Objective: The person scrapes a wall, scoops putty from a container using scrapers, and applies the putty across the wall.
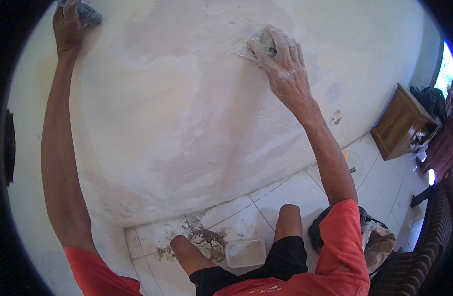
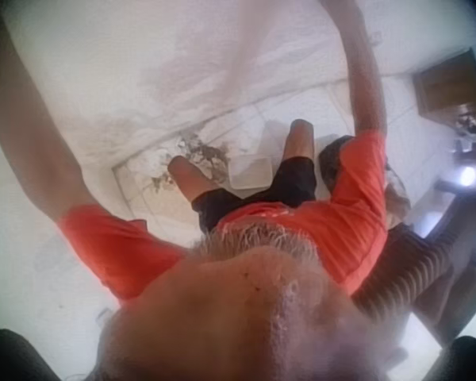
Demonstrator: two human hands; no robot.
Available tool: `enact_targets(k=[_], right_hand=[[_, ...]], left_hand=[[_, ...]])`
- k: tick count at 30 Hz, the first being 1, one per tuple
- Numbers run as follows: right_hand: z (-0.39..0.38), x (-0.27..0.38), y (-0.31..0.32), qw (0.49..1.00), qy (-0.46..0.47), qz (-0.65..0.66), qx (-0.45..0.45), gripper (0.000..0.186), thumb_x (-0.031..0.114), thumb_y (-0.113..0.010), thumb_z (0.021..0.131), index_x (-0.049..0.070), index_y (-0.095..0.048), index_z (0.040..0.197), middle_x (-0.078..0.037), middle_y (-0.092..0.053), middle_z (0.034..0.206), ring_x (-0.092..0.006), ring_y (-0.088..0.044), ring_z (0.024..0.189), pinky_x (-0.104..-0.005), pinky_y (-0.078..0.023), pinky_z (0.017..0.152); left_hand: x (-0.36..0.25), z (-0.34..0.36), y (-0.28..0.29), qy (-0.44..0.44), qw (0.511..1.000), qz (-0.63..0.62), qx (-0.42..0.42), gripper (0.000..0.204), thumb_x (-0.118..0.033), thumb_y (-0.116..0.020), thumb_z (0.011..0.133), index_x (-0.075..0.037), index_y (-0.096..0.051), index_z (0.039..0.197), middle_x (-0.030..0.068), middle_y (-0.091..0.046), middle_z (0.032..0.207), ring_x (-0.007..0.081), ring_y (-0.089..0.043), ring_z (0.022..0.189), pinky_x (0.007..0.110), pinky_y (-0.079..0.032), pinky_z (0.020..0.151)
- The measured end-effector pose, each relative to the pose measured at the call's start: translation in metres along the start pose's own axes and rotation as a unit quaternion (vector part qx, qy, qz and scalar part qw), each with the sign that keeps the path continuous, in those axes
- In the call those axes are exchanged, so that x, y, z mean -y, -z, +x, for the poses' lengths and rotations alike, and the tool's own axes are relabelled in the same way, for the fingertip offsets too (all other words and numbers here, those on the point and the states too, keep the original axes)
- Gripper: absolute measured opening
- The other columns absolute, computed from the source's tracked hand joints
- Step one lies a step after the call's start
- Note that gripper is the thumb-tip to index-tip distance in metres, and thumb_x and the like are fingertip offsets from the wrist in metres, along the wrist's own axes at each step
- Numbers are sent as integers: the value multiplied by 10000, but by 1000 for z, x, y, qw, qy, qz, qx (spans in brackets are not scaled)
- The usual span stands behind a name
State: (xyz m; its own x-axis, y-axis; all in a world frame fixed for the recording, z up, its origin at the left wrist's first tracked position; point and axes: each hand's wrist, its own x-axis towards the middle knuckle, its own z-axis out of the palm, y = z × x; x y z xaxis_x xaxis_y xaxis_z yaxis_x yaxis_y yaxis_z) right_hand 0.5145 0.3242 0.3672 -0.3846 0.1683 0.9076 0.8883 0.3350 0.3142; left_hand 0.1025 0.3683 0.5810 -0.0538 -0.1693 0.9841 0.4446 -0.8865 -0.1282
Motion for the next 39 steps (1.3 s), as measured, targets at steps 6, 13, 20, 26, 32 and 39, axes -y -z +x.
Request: enact_targets(k=[6,13,20,26,32,39], right_hand=[[-46,-23,5,991,-131,-12,19,550,75,-695,853,218,-579,1371,-204,-435,1407,-390,-468,1249,-479,-404,1044],[-35,-1,23,906,-405,123,-20,558,387,-677,888,206,-551,1401,-206,-487,1309,-372,-485,1201,-446,-440,983],[13,21,0,907,-414,39,-64,601,484,-646,882,175,-560,1390,-193,-509,1212,-353,-495,1146,-420,-470,920],[-6,85,-11,942,-329,44,-47,563,345,-702,871,215,-553,1398,-198,-503,1184,-365,-490,1079,-421,-486,870],[-54,90,3,963,-270,14,7,589,355,-736,838,225,-568,1388,-186,-505,1229,-361,-486,1115,-431,-485,880],[12,31,4,931,-350,-8,-104,530,381,-729,822,155,-634,1291,-173,-501,1109,-352,-489,1034,-439,-496,796]], left_hand=[[32,25,14,-107,980,167,-17,365,-370,-526,985,-43,-592,1131,14,-563,947,92,-518,840,267,-443,749],[-8,4,-9,68,997,-12,43,380,-343,-530,933,-4,-649,1058,44,-616,979,154,-586,877,312,-505,747],[-18,11,-16,31,998,-3,55,358,-328,-523,931,-9,-645,1039,38,-583,919,140,-553,812,305,-491,702],[-21,9,-13,75,996,-37,34,367,-349,-525,926,-15,-640,1026,39,-583,906,141,-551,815,301,-483,691],[-20,9,-13,66,997,-10,49,405,-396,-504,925,-18,-630,1001,34,-570,875,148,-551,797,297,-485,699],[-32,7,-21,88,994,-46,34,349,-315,-532,910,18,-629,945,61,-597,843,150,-563,773,300,-478,715]])
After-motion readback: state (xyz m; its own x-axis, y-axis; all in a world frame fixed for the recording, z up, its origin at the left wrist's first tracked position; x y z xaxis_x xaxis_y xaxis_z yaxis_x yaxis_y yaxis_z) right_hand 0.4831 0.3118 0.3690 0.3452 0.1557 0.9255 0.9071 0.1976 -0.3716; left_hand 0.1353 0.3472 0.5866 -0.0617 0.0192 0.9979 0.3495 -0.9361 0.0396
